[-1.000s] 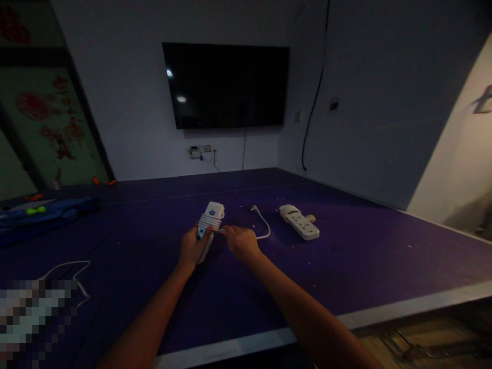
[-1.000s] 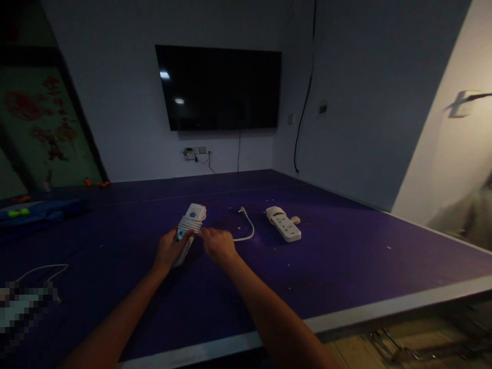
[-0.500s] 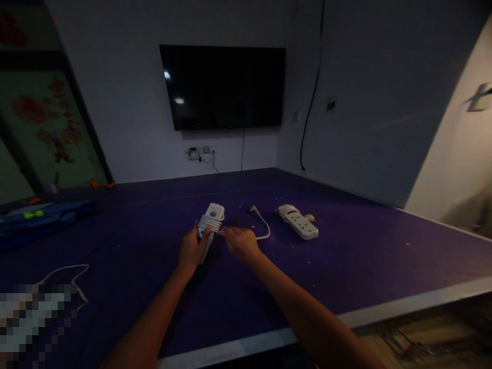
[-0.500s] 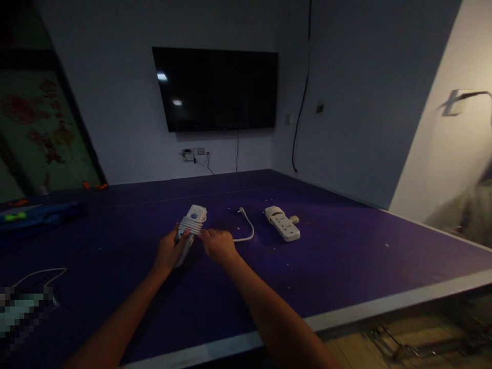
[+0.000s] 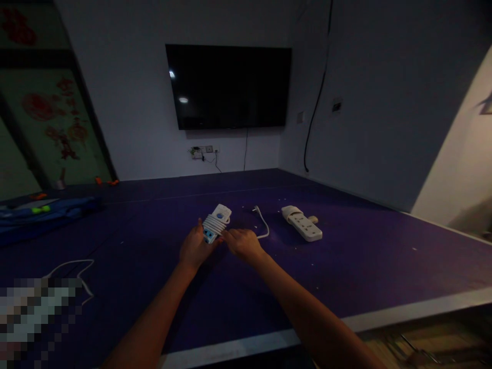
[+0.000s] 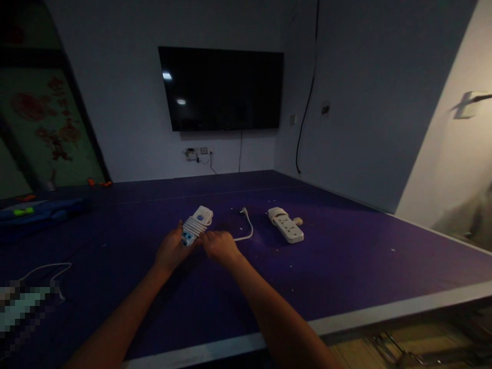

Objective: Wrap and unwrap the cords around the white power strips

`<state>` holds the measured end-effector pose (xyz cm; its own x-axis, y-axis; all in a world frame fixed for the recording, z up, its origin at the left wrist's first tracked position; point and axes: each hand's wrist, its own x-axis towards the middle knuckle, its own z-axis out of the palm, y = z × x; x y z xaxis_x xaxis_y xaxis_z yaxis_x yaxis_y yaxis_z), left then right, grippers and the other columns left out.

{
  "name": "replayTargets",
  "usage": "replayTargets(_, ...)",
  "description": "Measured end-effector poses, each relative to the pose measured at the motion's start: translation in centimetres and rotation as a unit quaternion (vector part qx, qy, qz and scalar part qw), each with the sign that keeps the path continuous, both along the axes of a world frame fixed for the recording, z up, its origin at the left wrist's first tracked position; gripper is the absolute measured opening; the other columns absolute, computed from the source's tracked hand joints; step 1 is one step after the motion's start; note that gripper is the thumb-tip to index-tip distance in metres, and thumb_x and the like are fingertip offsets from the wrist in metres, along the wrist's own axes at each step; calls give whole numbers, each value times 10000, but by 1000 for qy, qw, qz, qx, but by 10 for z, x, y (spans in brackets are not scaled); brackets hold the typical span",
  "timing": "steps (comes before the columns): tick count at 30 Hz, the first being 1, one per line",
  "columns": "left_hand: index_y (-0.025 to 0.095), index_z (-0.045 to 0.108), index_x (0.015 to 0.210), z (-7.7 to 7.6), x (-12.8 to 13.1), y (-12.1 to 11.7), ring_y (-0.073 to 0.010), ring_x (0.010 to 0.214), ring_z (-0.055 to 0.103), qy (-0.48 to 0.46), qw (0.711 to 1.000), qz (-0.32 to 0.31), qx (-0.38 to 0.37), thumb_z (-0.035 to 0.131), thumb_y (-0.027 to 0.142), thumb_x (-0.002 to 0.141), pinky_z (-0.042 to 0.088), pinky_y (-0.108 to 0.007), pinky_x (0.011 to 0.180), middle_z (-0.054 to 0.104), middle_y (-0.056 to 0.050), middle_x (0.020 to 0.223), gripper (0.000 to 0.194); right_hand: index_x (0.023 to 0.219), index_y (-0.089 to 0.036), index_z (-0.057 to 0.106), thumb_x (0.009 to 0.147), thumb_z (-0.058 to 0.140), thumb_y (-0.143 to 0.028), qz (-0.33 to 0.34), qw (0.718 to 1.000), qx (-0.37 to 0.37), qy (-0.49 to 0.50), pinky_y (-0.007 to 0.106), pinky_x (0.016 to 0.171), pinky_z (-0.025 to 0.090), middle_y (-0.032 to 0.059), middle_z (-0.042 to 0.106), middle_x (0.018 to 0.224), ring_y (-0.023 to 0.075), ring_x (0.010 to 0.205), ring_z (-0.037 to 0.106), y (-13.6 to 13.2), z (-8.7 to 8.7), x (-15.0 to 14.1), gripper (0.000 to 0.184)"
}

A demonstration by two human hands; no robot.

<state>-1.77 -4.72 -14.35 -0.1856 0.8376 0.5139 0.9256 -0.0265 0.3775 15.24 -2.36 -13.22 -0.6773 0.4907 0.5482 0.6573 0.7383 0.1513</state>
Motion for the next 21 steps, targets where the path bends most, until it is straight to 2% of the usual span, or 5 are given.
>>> replayTargets(3, 9, 282, 1365, -1, 2, -2, -283, 969, 603, 28, 999, -2, -29, 500, 652, 699, 434, -297, 739, 615, -220, 1064, 950, 1006, -152, 609, 937, 344, -253, 11, 1000, 0, -28, 230, 554, 373, 84, 654, 819, 142, 694, 605, -3, 1, -1, 291)
replayTargets(8, 30, 314, 1350, 3, 3, -8, -292, 996, 597, 29, 999, -3, -37, 506, 640, 704, 424, -294, 770, 601, -227, 1109, 909, 978, -144, 617, 943, 337, -279, 16, 999, -9, -33, 225, 564, 382, 87, 653, 799, 143, 695, 610, -5, 4, -3, 312)
replayTargets(13, 61, 370, 1320, 5, 1, -8, -294, 1013, 597, -2, 1000, -14, -4, 567, 636, 654, 436, -298, 784, 607, -220, 1121, 902, 1125, -181, 581, 909, 417, -388, 47, 997, -28, 51, 231, 639, 417, 92, 670, 941, 161, 792, 632, 1, 7, 4, 341)
replayTargets(16, 93, 443, 1264, 7, -3, -6, -286, 970, 618, -23, 999, 18, 15, 576, 631, 647, 448, -292, 742, 636, -202, 1069, 829, 1180, -192, 561, 857, 513, -416, 71, 988, -59, 123, 228, 703, 427, 87, 666, 1001, 162, 859, 628, 10, 7, 11, 396)
replayTargets(21, 107, 538, 1150, 12, -21, -2, -262, 870, 646, -46, 994, 78, 59, 560, 602, 677, 451, -280, 681, 673, -176, 957, 685, 1038, -201, 645, 762, 638, -421, 92, 971, -150, 159, 217, 664, 415, 43, 688, 877, 150, 771, 630, 25, 2, 16, 353)
